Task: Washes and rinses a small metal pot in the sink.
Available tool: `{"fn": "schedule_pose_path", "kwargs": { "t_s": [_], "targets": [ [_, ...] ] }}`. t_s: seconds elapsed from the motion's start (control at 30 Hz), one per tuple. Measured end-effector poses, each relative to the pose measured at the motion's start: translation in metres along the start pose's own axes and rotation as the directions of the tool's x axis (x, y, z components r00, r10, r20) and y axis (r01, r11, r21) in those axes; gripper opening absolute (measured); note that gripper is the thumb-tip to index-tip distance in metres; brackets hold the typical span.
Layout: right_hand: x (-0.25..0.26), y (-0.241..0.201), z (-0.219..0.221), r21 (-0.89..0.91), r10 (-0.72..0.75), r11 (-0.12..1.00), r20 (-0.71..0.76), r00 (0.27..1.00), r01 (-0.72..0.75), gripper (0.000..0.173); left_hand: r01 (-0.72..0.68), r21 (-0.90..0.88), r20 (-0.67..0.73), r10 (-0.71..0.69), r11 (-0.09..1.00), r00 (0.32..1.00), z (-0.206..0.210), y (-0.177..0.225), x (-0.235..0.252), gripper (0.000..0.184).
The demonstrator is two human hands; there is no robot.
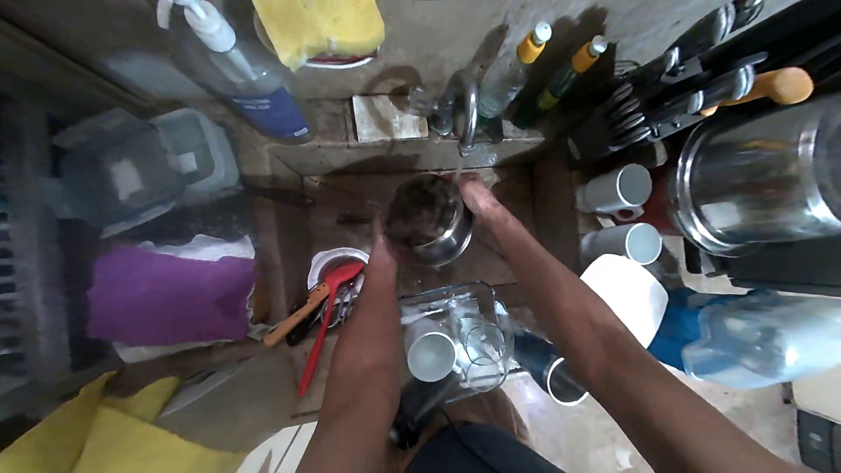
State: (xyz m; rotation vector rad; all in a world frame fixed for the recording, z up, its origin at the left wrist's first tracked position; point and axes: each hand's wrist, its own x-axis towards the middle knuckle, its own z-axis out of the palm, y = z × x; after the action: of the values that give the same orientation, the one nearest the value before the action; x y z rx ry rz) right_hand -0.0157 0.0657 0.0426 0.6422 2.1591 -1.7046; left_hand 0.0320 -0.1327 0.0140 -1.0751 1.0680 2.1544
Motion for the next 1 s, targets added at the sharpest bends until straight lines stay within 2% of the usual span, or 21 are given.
{"fn": "schedule_pose_path", "kwargs": {
  "t_s": [0.03, 0.1, 0.17, 0.23, 0.3, 0.37, 0.43, 0.53, 0.67, 0.73, 0.8, 0.87, 1.0],
  "targets": [
    [-0.002, 0.003, -0.002, 0.019, 0.007, 1.000, -0.015, 1.000, -0.007, 0.035, -0.024, -0.037, 0.028, 0.025, 0.999, 0.999, 0.000, -0.004, 0.015, 0.063],
    [-0.006, 0.008, -0.005, 0.066, 0.032, 0.997, -0.042, 0.999, -0.029, 0.036, -0.164, -0.070, 0.035, 0.167, 0.984, 0.985, 0.010, -0.005, 0.024, 0.050],
    [-0.011, 0.008, -0.012, 0.109, 0.130, 0.985, 0.007, 0.991, -0.130, 0.040, -0.291, -0.065, 0.024, 0.293, 0.955, 0.956, 0.017, -0.006, 0.030, 0.040],
    [-0.015, 0.006, -0.021, 0.158, 0.206, 0.965, 0.044, 0.978, -0.211, 0.043, -0.330, -0.008, 0.047, 0.330, 0.944, 0.943, 0.024, -0.007, 0.027, 0.035],
    [-0.014, 0.007, -0.029, 0.217, 0.210, 0.953, 0.038, 0.977, -0.214, 0.040, -0.290, 0.054, 0.075, 0.286, 0.955, 0.955, 0.033, -0.009, 0.026, 0.030],
    [-0.012, 0.009, -0.039, 0.219, 0.188, 0.958, 0.005, 0.982, -0.185, 0.037, -0.226, 0.087, 0.122, 0.215, 0.970, 0.969, 0.038, -0.015, 0.029, 0.034],
    [-0.012, 0.007, -0.048, 0.115, 0.165, 0.980, -0.034, 0.986, -0.160, 0.036, -0.176, 0.073, 0.131, 0.165, 0.982, 0.978, 0.043, -0.022, 0.036, 0.043],
    [-0.008, 0.003, -0.064, -0.150, 0.112, 0.982, -0.036, 0.993, -0.116, 0.040, -0.128, 0.091, 0.115, 0.118, 0.988, 0.986, 0.052, -0.028, 0.045, 0.053],
    [-0.005, -0.014, -0.069, -0.364, -0.004, 0.931, 0.068, 0.998, 0.028, 0.033, -0.114, 0.254, 0.099, 0.091, 0.960, 0.991, 0.065, -0.024, 0.045, 0.074],
    [-0.001, -0.016, -0.066, -0.390, -0.059, 0.916, 0.096, 0.994, 0.092, 0.027, -0.122, 0.285, 0.131, 0.088, 0.951, 0.987, 0.067, -0.027, 0.049, 0.072],
    [0.002, -0.017, -0.065, -0.387, -0.041, 0.919, 0.091, 0.995, 0.073, 0.026, -0.156, 0.226, 0.178, 0.117, 0.961, 0.977, 0.070, -0.028, 0.051, 0.058],
    [0.001, -0.017, -0.066, -0.362, -0.023, 0.930, 0.098, 0.995, 0.058, 0.026, -0.177, 0.209, 0.195, 0.136, 0.962, 0.971, 0.072, -0.026, 0.049, 0.055],
    [-0.008, -0.018, -0.069, -0.419, -0.088, 0.898, 0.135, 0.987, 0.137, 0.028, -0.136, 0.380, 0.160, 0.080, 0.915, 0.984, 0.075, -0.028, 0.036, 0.075]
  ]
}}
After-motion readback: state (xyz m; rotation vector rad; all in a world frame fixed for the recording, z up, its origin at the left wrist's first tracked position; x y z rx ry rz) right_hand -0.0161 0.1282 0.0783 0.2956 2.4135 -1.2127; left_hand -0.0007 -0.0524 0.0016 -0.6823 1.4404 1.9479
